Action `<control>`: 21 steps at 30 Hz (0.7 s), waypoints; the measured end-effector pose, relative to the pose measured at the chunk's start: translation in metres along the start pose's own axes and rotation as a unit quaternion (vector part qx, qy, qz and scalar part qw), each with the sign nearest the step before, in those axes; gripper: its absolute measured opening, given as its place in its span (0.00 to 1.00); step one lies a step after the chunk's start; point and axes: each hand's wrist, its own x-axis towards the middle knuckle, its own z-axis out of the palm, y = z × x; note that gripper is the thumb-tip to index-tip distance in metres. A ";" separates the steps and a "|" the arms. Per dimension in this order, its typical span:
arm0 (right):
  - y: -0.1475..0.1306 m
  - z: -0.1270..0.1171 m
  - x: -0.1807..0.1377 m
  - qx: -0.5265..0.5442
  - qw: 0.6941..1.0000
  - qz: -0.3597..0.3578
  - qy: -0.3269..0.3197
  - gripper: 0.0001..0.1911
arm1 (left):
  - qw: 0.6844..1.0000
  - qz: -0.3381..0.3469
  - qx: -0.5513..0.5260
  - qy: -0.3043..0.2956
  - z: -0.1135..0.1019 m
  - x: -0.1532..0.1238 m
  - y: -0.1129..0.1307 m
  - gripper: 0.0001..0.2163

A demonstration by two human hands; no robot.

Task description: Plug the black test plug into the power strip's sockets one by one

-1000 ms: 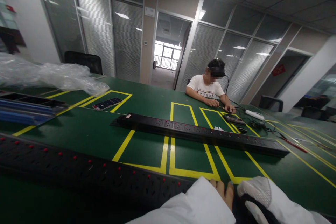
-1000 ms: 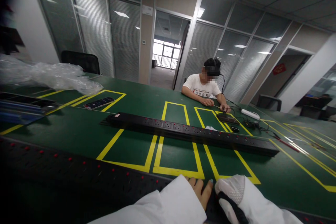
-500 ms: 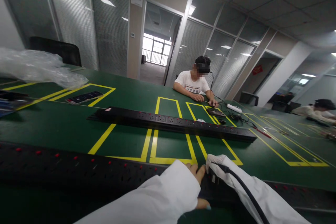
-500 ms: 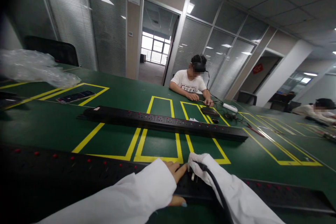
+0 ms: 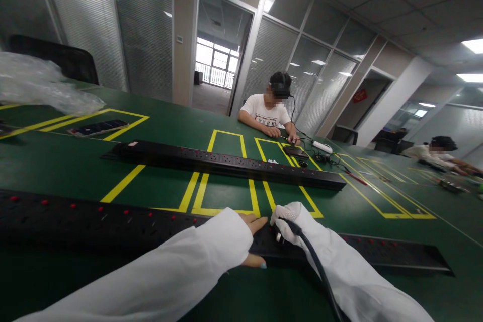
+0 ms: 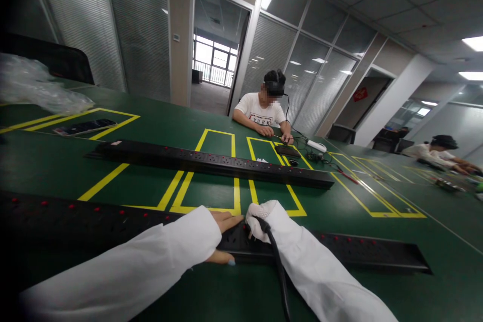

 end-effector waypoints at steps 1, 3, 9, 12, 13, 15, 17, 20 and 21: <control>-0.001 -0.001 -0.002 -0.052 0.998 -0.016 -0.011 0.17 | 1.000 -0.010 0.004 -0.015 0.001 0.001 -0.001 0.39; -0.006 -0.004 -0.007 -0.180 0.982 -0.049 -0.041 0.14 | 0.999 -0.030 0.013 -0.041 0.005 0.005 -0.003 0.38; -0.012 0.002 -0.017 -0.350 0.932 -0.012 -0.098 0.11 | 0.999 -0.028 0.011 -0.029 0.018 0.009 -0.009 0.39; -0.012 0.007 -0.015 -0.341 0.933 -0.010 -0.110 0.09 | 0.999 -0.031 0.011 -0.026 0.019 0.010 -0.009 0.39; -0.012 0.009 -0.015 -0.332 0.937 -0.005 -0.111 0.08 | 0.999 -0.031 0.011 -0.027 0.018 0.010 -0.008 0.38; -0.014 0.013 -0.017 -0.299 0.948 0.030 -0.100 0.08 | 0.999 -0.036 0.017 -0.026 0.016 0.009 -0.003 0.36; -0.014 0.018 -0.022 -0.255 0.962 0.072 -0.068 0.13 | 0.998 -0.039 0.037 -0.009 0.013 0.006 0.005 0.36; -0.010 0.027 -0.029 -0.220 0.970 0.093 -0.031 0.14 | 0.997 -0.019 0.066 0.033 0.010 0.003 0.022 0.36; -0.007 0.030 -0.030 -0.220 0.971 0.087 -0.030 0.12 | 0.997 -0.013 0.068 0.039 0.010 0.002 0.027 0.35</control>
